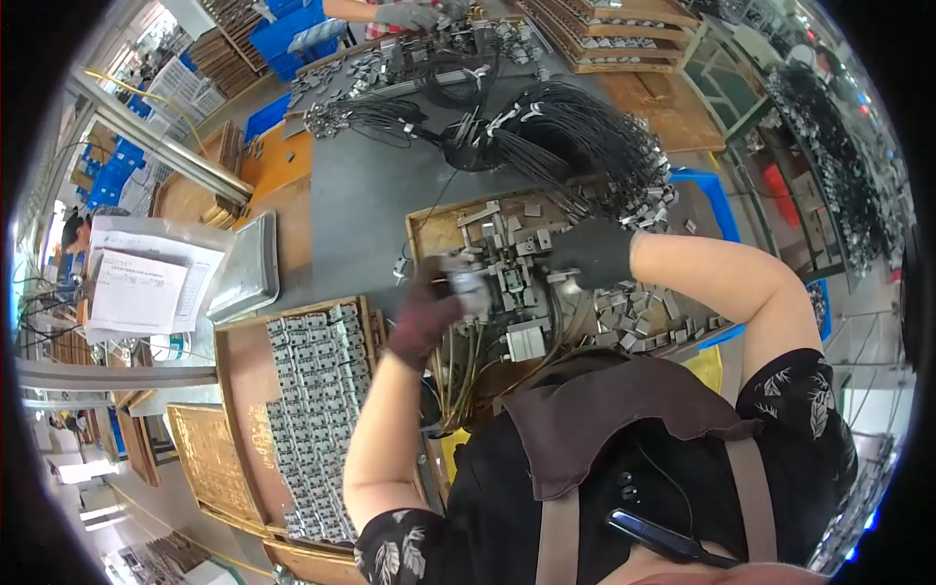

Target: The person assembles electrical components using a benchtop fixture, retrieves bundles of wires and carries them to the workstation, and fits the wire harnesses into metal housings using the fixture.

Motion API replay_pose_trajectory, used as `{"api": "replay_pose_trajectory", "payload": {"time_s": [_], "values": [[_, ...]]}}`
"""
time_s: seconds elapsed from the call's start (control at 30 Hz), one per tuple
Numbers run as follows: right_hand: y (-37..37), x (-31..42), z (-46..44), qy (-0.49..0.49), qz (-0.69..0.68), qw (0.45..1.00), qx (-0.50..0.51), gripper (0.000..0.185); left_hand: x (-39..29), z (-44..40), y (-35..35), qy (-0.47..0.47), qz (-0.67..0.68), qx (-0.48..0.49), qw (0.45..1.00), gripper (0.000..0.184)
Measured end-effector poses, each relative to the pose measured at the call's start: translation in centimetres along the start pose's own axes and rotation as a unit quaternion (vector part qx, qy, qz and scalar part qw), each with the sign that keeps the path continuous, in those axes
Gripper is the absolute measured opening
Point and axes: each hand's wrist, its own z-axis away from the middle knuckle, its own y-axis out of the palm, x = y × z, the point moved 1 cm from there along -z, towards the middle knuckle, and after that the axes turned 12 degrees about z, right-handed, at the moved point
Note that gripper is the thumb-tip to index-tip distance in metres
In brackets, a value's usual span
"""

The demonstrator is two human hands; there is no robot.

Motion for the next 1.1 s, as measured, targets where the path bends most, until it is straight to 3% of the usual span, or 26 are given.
{"api": "replay_pose_trajectory", "payload": {"time_s": [0.1, 0.2, 0.23, 0.27, 0.33, 0.37, 0.4, 0.47, 0.53, 0.57, 0.6, 0.63, 0.67, 0.77, 0.8, 0.83, 0.9, 1.03, 1.1], "values": [[-0.2, -1.4, 2.0, 0.038, 0.092, 0.978, 0.182, 0.024, 5.8, -4.1, 1.6, -0.066, -0.014, -0.027, 0.997, 0.057], [1.9, -3.6, 3.9, 0.028, 0.121, 0.969, 0.214, 0.025, 9.1, -6.3, 1.4, -0.101, -0.058, -0.047, 0.992, 0.047], [2.3, -4.3, 4.0, 0.029, 0.121, 0.969, 0.215, 0.025, 9.2, -6.2, 1.6, 0.118, -0.296, 0.052, 0.946, 0.046], [2.6, -4.7, 4.0, -0.026, 0.075, 0.98, 0.183, 0.024, 9.7, -6.2, 1.8, 0.323, -0.501, 0.145, 0.79, 0.045], [2.4, -5.0, 3.0, -0.079, 0.022, 0.986, 0.148, 0.023, 9.5, -7.1, 1.2, 0.32, -0.474, 0.18, 0.8, 0.044], [1.1, -4.5, 1.5, -0.067, -0.005, 0.987, 0.148, 0.022, 6.3, -6.5, 1.1, 0.094, -0.133, 0.145, 0.976, 0.044], [-0.4, -3.8, -0.1, -0.056, -0.031, 0.987, 0.148, 0.022, 3.3, -5.7, 1.0, -0.15, 0.234, 0.076, 0.958, 0.044], [-4.0, -1.8, -4.1, -0.022, 0.086, 0.992, 0.092, 0.017, -3.2, -5.3, -0.1, -0.079, 0.069, 0.051, 0.993, 0.042], [-3.9, -0.7, -7.1, -0.076, 0.086, 0.964, -0.238, 0.015, -4.4, -6.4, -4.0, -0.002, -0.222, -0.08, 0.972, 0.041], [-3.3, -0.2, -8.2, -0.079, 0.084, 0.964, -0.24, 0.015, -3.8, -6.2, -4.7, -0.002, -0.224, -0.083, 0.971, 0.041], [-2.4, 0.3, -9.4, -0.039, 0.093, 0.976, -0.195, 0.018, -3.4, -5.7, -5.4, 0.09, -0.44, -0.131, 0.884, 0.039], [-1.5, 0.5, -10.3, 0.003, 0.101, 0.984, -0.15, 0.022, -2.9, -5.2, -6.0, 0.176, -0.629, -0.169, 0.738, 0.038], [-0.4, 0.5, -10.7, -0.012, 0.128, 0.986, -0.11, 0.037, -0.9, -4.9, -5.8, 0.04, -0.329, -0.143, 0.933, 0.041], [-0.4, -0.1, -9.0, -0.051, 0.005, 0.993, -0.102, 0.05, 4.7, -2.7, -2.8, 0.154, -0.446, -0.025, 0.881, 0.049], [-1.6, 0.1, -8.3, -0.024, -0.002, 1.0, -0.007, 0.058, 5.1, -2.0, -0.7, 0.198, -0.494, -0.013, 0.847, 0.052], [-1.2, 0.0, -7.7, -0.023, 0.001, 1.0, 0.0, 0.058, 6.3, -2.0, -0.1, 0.199, -0.487, -0.014, 0.85, 0.052], [-0.4, -0.5, -6.5, -0.032, -0.04, 0.999, -0.015, 0.061, 8.3, -2.6, 0.4, 0.085, -0.295, -0.084, 0.948, 0.058], [-0.5, -0.5, -5.7, -0.048, -0.043, 0.997, -0.039, 0.054, 7.2, -2.7, 2.6, 0.036, -0.284, -0.067, 0.956, 0.058], [-0.1, -0.5, -5.6, -0.047, -0.029, 0.998, -0.043, 0.053, 7.3, -2.6, 2.7, 0.059, -0.305, -0.055, 0.949, 0.056]]}}
